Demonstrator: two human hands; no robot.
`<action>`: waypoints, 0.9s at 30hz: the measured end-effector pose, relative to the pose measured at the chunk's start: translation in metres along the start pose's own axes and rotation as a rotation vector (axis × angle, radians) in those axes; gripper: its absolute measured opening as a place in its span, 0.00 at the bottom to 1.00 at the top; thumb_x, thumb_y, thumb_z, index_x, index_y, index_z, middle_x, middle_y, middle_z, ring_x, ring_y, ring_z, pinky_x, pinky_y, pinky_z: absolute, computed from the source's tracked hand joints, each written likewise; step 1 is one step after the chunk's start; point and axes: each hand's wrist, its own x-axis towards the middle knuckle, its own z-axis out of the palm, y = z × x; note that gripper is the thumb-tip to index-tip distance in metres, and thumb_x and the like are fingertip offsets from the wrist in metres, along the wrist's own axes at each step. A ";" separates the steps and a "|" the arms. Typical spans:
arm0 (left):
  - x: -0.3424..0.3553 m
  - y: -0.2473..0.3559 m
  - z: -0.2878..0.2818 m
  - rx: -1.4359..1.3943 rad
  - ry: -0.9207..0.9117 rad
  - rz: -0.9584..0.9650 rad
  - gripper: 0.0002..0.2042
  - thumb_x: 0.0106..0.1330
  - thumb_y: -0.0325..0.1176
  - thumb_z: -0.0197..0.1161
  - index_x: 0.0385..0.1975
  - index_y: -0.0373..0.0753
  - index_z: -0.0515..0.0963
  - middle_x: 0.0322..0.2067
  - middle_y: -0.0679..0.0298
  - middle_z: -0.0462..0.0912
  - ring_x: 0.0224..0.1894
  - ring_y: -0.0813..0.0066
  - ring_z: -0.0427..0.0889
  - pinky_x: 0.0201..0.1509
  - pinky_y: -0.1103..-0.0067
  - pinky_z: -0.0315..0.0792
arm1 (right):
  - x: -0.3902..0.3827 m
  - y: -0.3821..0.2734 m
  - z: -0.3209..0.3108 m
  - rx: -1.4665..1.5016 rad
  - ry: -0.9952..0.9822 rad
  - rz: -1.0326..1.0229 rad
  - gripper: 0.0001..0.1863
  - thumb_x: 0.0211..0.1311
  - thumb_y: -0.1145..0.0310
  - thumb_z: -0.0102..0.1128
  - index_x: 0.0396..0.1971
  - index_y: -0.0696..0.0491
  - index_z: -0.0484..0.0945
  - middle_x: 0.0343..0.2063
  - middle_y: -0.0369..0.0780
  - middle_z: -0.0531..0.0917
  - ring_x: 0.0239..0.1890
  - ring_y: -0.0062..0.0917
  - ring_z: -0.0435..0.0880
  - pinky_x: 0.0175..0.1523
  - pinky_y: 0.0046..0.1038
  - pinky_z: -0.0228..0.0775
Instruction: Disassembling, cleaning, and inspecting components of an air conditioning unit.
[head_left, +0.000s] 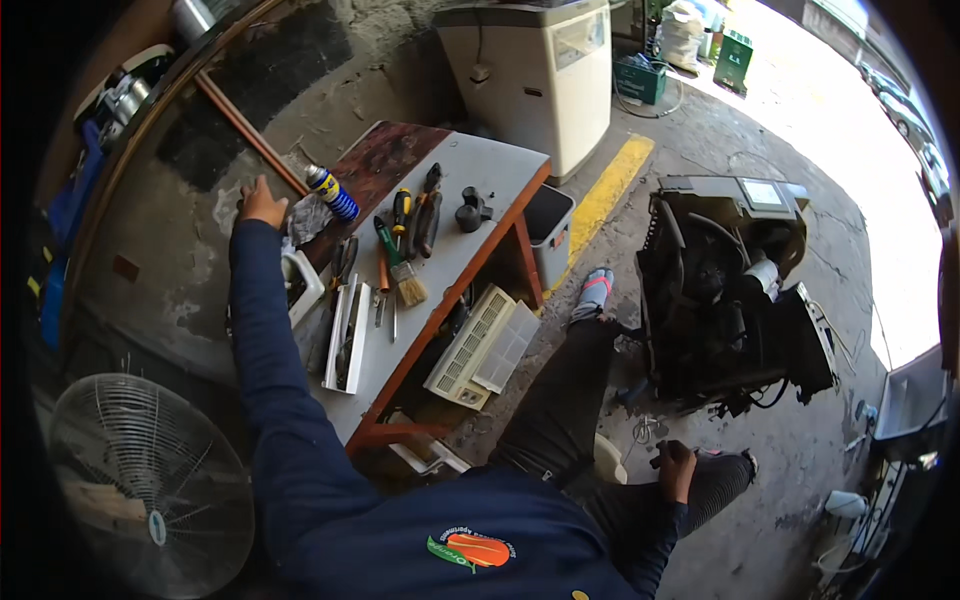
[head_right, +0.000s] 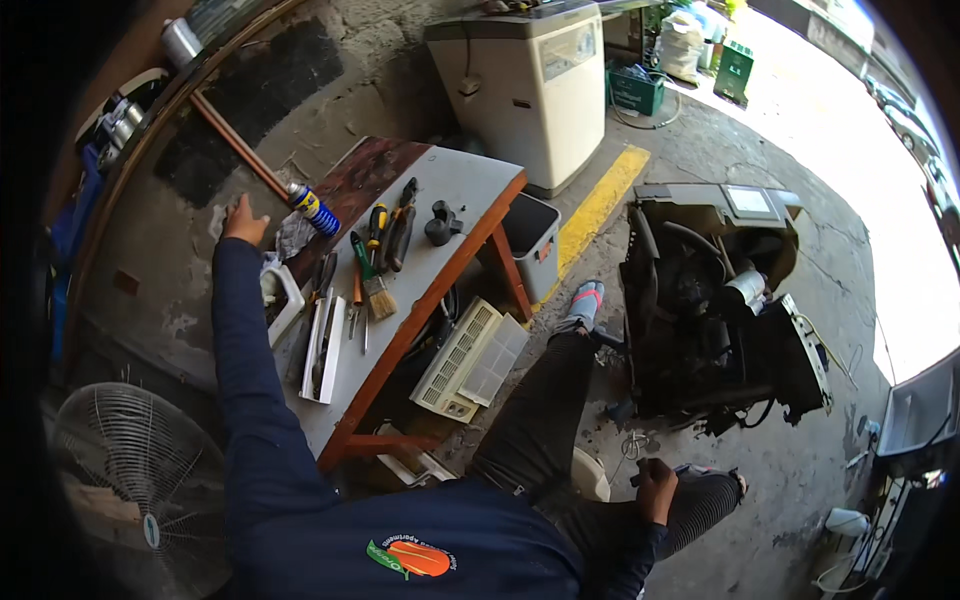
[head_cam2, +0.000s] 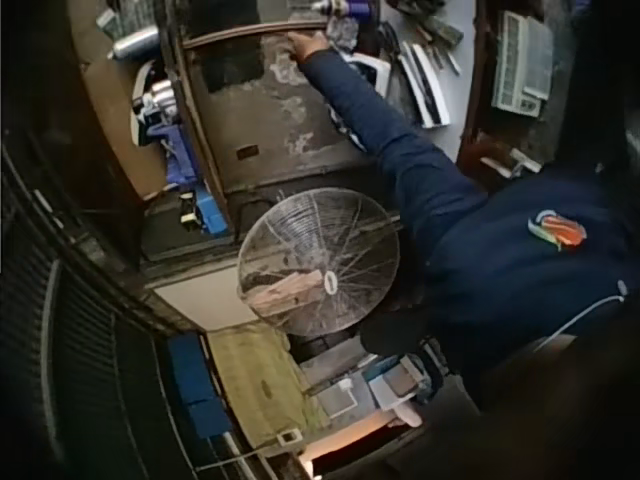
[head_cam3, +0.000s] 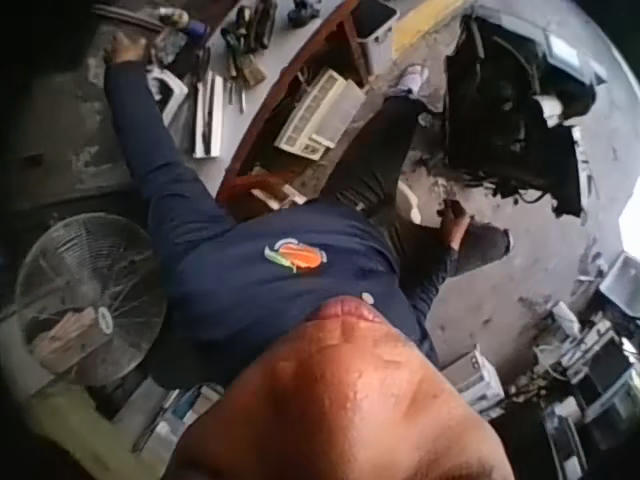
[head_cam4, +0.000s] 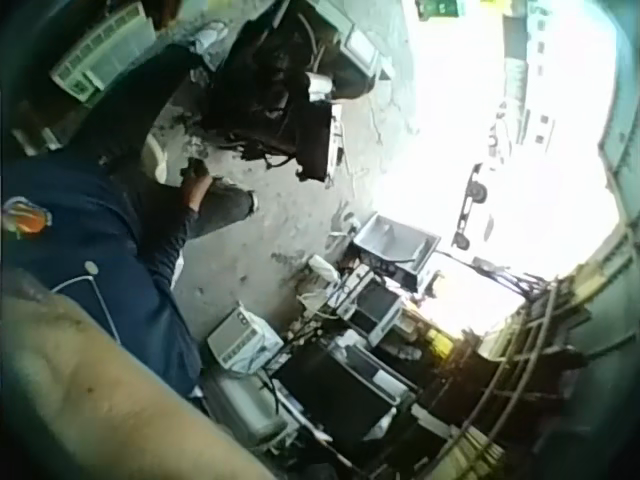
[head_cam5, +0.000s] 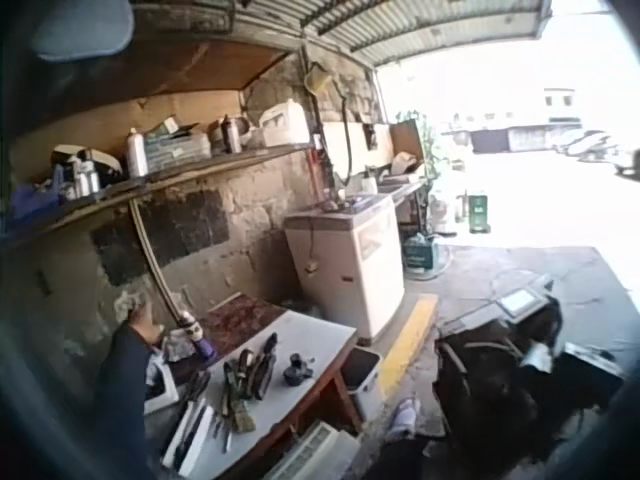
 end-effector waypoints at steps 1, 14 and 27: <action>-0.002 0.003 -0.019 0.029 -0.043 0.044 0.22 0.66 0.44 0.65 0.54 0.35 0.75 0.57 0.38 0.74 0.51 0.38 0.79 0.56 0.55 0.75 | 0.002 0.006 0.005 0.086 0.023 -0.043 0.12 0.66 0.72 0.57 0.42 0.64 0.82 0.24 0.43 0.85 0.23 0.27 0.81 0.33 0.26 0.72; -0.206 0.359 -0.284 -0.910 -0.965 1.542 0.29 0.57 0.39 0.77 0.56 0.31 0.76 0.49 0.54 0.84 0.51 0.61 0.83 0.59 0.69 0.73 | -0.013 -0.087 -0.054 0.159 0.732 -0.450 0.12 0.60 0.79 0.65 0.44 0.58 0.84 0.34 0.40 0.86 0.31 0.24 0.81 0.40 0.25 0.75; -0.491 0.382 -0.041 -0.936 -1.939 1.386 0.19 0.75 0.39 0.62 0.58 0.34 0.75 0.49 0.59 0.84 0.48 0.74 0.82 0.52 0.80 0.74 | 0.052 -0.253 -0.208 -1.087 0.672 -0.483 0.33 0.70 0.41 0.57 0.63 0.51 0.73 0.35 0.43 0.84 0.32 0.31 0.81 0.46 0.34 0.73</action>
